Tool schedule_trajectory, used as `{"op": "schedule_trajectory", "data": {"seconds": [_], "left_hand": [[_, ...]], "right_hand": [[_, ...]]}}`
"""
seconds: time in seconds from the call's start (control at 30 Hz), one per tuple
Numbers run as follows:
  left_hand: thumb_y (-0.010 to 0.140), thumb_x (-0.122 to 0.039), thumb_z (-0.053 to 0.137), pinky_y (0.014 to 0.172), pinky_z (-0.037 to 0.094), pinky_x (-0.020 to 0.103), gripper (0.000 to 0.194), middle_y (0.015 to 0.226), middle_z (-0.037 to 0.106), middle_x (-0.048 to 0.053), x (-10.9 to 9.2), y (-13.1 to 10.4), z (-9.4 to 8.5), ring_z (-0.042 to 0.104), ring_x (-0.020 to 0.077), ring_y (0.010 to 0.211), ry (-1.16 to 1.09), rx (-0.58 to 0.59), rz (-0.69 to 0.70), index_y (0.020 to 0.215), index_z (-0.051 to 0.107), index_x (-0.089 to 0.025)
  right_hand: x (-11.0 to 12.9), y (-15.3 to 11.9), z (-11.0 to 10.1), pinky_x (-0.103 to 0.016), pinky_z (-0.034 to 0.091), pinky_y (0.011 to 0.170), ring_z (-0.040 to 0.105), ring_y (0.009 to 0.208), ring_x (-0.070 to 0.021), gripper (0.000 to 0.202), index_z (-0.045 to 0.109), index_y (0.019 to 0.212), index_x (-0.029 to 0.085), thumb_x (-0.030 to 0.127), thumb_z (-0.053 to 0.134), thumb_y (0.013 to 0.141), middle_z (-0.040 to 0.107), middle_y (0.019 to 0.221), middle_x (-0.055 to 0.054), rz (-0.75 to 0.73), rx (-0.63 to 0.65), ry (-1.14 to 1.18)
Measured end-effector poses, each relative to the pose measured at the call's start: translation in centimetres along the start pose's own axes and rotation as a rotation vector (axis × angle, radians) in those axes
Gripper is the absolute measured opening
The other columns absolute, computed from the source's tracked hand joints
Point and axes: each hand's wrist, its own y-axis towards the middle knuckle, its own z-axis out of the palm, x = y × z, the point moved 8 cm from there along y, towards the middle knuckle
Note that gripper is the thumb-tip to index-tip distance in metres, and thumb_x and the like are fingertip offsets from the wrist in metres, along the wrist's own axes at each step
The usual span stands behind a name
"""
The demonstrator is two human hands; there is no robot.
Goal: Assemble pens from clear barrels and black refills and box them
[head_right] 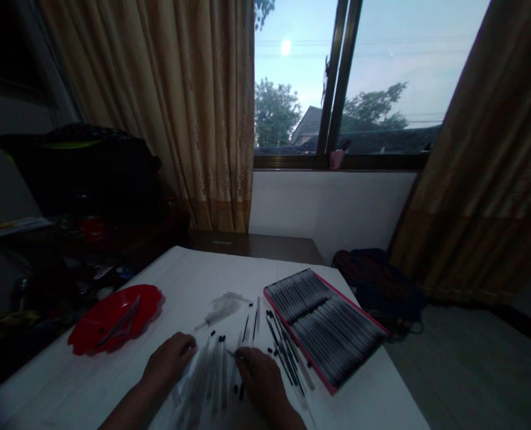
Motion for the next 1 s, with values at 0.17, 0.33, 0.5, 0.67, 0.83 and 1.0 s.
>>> {"op": "schedule_trajectory", "data": {"seconds": [0.17,0.33,0.5,0.67,0.83,1.0], "left_hand": [[0.082,-0.027,0.046,0.065,0.037,0.022,0.015,0.087,0.066,-0.001,-0.5,0.0,-0.6,0.061,0.0161,0.081,-0.078,0.018,0.035,0.088,0.059,-0.025],[0.08,-0.03,0.05,0.069,0.041,0.021,0.014,0.082,0.069,-0.002,-1.9,-1.5,-0.7,0.062,0.0164,0.078,-0.373,0.043,0.158,0.086,0.062,-0.026],[0.077,-0.031,0.054,0.082,0.044,0.024,0.02,0.097,0.072,0.0,-2.0,-2.5,-0.6,0.062,0.0199,0.094,-0.511,0.037,0.134,0.09,0.068,-0.027],[0.079,-0.034,0.053,0.081,0.045,0.024,0.02,0.095,0.071,0.001,-2.5,-3.1,-1.0,0.062,0.0195,0.092,-0.514,0.034,0.181,0.09,0.068,-0.027],[0.078,-0.033,0.054,0.08,0.046,0.026,0.02,0.094,0.071,0.001,-2.5,-3.3,-0.9,0.062,0.0203,0.09,-0.509,0.031,0.202,0.09,0.069,-0.028],[0.077,-0.034,0.056,0.08,0.047,0.026,0.02,0.093,0.072,0.001,-2.5,-2.9,-0.5,0.063,0.0207,0.089,-0.522,0.05,0.2,0.088,0.071,-0.029]], "right_hand": [[0.8,-0.1,0.6,-0.026,0.042,0.079,0.064,0.091,-0.0193,0.027,0.066,0.102,0.021,0.026,0.044,0.088,0.07,0.099,-0.007,-0.02,0.025,-0.057],[2.9,0.0,0.9,-0.022,0.041,0.068,0.063,0.079,-0.0163,0.021,0.066,0.091,0.021,0.023,0.046,0.087,0.069,0.086,-0.004,-0.067,0.034,-0.103],[4.5,0.3,1.3,-0.021,0.039,0.069,0.064,0.08,-0.0151,0.021,0.067,0.09,0.023,0.024,0.046,0.088,0.069,0.086,-0.003,-0.08,0.068,-0.141],[4.9,0.4,1.8,-0.02,0.038,0.065,0.065,0.078,-0.0152,0.021,0.068,0.091,0.025,0.022,0.047,0.087,0.07,0.084,-0.002,-0.07,0.1,-0.21],[5.6,0.5,2.3,-0.021,0.037,0.063,0.065,0.076,-0.0156,0.02,0.068,0.089,0.025,0.023,0.048,0.087,0.069,0.083,-0.002,-0.109,0.106,-0.251],[6.1,0.7,2.6,-0.022,0.036,0.061,0.064,0.074,-0.0157,0.019,0.067,0.084,0.023,0.02,0.048,0.084,0.068,0.08,-0.003,-0.136,0.119,-0.271]]}}
